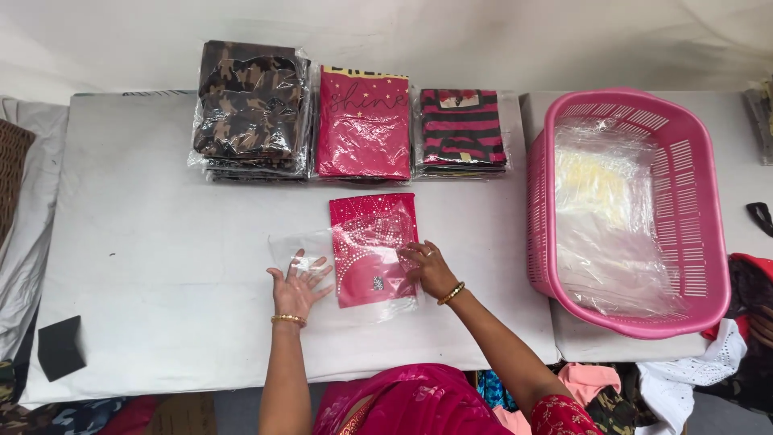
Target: The person folds several t-shirts on a white table, including a pink shirt with 'DREAM' text, a pink shirt with rhinestones, and a light blue shirt with 'HOOBAY' text. After folding each shirt, the person places it into a clear plastic bag and stacks the packaged items on the table.
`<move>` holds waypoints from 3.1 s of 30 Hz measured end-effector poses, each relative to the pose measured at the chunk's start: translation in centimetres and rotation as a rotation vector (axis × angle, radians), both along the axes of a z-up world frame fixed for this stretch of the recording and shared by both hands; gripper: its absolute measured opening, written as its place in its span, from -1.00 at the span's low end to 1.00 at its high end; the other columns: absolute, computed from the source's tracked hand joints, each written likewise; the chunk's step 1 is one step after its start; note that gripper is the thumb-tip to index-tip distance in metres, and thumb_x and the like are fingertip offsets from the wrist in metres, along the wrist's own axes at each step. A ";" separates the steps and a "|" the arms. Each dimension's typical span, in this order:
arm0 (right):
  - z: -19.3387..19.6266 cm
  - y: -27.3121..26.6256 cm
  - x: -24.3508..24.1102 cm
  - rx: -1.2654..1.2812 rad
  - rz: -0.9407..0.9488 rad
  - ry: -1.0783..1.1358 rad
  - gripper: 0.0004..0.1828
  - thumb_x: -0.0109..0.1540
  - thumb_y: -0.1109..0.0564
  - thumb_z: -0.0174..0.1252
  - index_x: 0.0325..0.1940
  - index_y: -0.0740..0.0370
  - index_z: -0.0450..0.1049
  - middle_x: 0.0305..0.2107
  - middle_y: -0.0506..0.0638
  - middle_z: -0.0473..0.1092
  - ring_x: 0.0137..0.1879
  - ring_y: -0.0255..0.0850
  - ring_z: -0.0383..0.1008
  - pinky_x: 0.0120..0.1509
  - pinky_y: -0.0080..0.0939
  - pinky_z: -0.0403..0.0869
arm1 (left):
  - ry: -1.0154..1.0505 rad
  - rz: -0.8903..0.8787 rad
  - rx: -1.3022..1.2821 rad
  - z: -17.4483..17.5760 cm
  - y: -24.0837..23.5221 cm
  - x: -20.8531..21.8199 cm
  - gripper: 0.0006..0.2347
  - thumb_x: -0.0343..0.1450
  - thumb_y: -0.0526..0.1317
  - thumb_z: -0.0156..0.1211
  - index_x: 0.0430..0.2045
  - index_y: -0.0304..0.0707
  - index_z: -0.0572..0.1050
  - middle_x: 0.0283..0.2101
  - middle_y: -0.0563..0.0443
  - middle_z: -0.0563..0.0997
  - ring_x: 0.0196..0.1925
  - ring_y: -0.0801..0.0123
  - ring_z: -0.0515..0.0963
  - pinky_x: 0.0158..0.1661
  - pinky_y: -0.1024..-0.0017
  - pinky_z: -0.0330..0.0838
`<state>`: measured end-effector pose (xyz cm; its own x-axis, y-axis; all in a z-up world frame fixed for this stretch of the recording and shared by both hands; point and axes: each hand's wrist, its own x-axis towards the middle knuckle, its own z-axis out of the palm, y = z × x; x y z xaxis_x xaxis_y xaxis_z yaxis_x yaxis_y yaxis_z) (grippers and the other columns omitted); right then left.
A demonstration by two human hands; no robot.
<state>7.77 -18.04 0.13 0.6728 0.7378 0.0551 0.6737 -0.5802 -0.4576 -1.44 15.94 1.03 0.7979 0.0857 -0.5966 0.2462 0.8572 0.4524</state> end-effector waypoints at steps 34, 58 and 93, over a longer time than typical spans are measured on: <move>-6.4 3.5 4.1 0.114 -1.118 0.692 -0.33 0.05 -0.05 0.48 0.19 0.13 0.47 -0.20 0.00 0.57 -0.12 -0.16 0.62 0.02 -0.14 0.56 | 1.055 0.684 0.959 -9.0 7.1 -7.9 -0.20 0.29 -0.48 0.25 0.39 0.06 -0.06 0.02 -0.13 0.41 -0.14 0.27 0.53 -0.18 0.35 0.61; -4.0 2.9 5.3 0.762 -0.831 1.515 -0.23 0.30 -0.06 0.13 0.56 -0.06 0.02 0.27 -0.01 0.34 0.30 -0.19 0.42 0.34 0.02 0.49 | 0.083 -0.134 0.677 -12.3 -9.0 4.3 -0.50 0.28 -0.42 0.33 0.15 -0.20 0.40 0.08 -0.18 0.62 0.03 0.28 0.62 0.05 0.32 0.53; 0.3 -0.3 4.6 0.455 -0.505 0.852 -0.21 0.22 0.36 0.16 0.53 0.13 0.13 0.27 0.06 0.37 0.34 -0.20 0.39 0.43 -0.22 0.34 | 0.155 -0.891 1.799 -3.0 -3.7 -4.2 -0.55 0.39 -0.04 0.20 0.22 0.13 0.45 0.15 -0.01 0.42 0.19 0.14 0.42 0.01 0.13 0.47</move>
<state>12.35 -18.38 0.40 0.8391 0.3944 -0.3747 -0.2345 -0.3592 -0.9033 -5.62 12.27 -1.94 0.9061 0.2341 -0.3525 0.3782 -0.8215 0.4267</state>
